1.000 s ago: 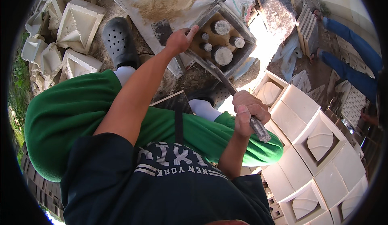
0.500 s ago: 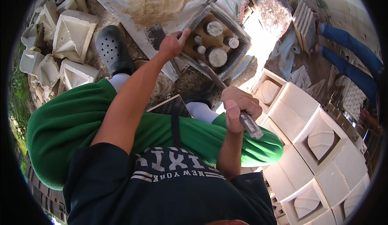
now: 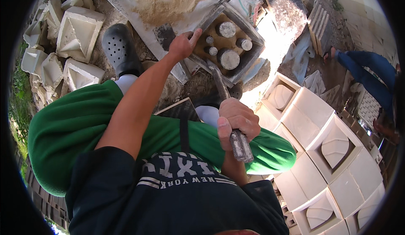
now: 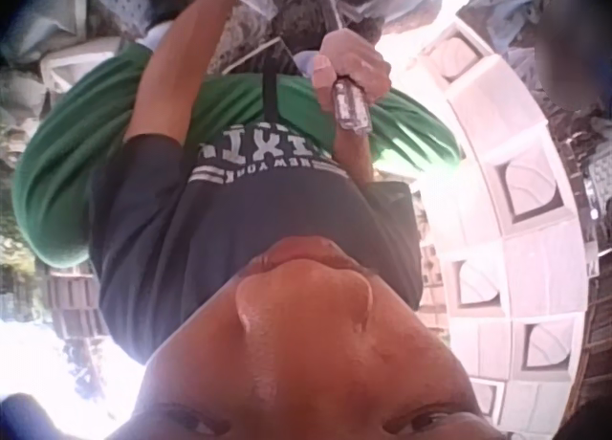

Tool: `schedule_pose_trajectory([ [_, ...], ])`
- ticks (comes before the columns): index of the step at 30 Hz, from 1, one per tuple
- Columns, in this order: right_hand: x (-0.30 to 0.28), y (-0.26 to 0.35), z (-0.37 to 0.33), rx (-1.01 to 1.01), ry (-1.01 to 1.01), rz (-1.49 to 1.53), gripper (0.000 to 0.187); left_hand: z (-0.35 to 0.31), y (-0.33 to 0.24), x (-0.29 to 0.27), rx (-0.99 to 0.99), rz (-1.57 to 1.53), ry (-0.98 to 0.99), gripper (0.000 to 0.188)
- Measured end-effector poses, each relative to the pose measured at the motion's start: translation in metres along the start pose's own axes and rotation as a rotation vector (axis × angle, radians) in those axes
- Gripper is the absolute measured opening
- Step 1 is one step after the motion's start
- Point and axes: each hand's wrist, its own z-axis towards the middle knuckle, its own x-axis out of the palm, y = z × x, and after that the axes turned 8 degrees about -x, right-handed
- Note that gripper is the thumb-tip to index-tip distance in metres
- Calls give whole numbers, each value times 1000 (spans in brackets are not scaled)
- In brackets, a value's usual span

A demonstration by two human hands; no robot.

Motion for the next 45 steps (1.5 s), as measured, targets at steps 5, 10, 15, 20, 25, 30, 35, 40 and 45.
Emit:
schedule_pose_trajectory([
  [5,0,0,-6,4,61,-80,17,4,-1,1,-31,1,18,86],
  [10,4,-3,-16,-26,50,-59,17,3,3,-3,-22,2,10,85],
  [15,10,9,-17,-62,48,-58,16,-4,-3,-2,0,-32,7,83],
  [20,11,1,-19,-45,56,-84,16,0,2,-2,-17,-16,8,84],
  [25,6,-1,-13,-66,3,-59,17,1,2,-2,0,-15,-5,83],
  [30,5,1,-4,-52,5,-50,19,-1,-1,-1,-58,11,60,84],
  [35,-3,-12,-1,-28,-22,-31,20,-2,2,0,-28,-26,-2,83],
  [40,-16,-18,6,29,-113,86,18,-2,-1,-1,-14,-23,0,83],
  [45,-19,-11,14,66,-108,118,18,-2,0,0,-21,-9,-13,83],
])
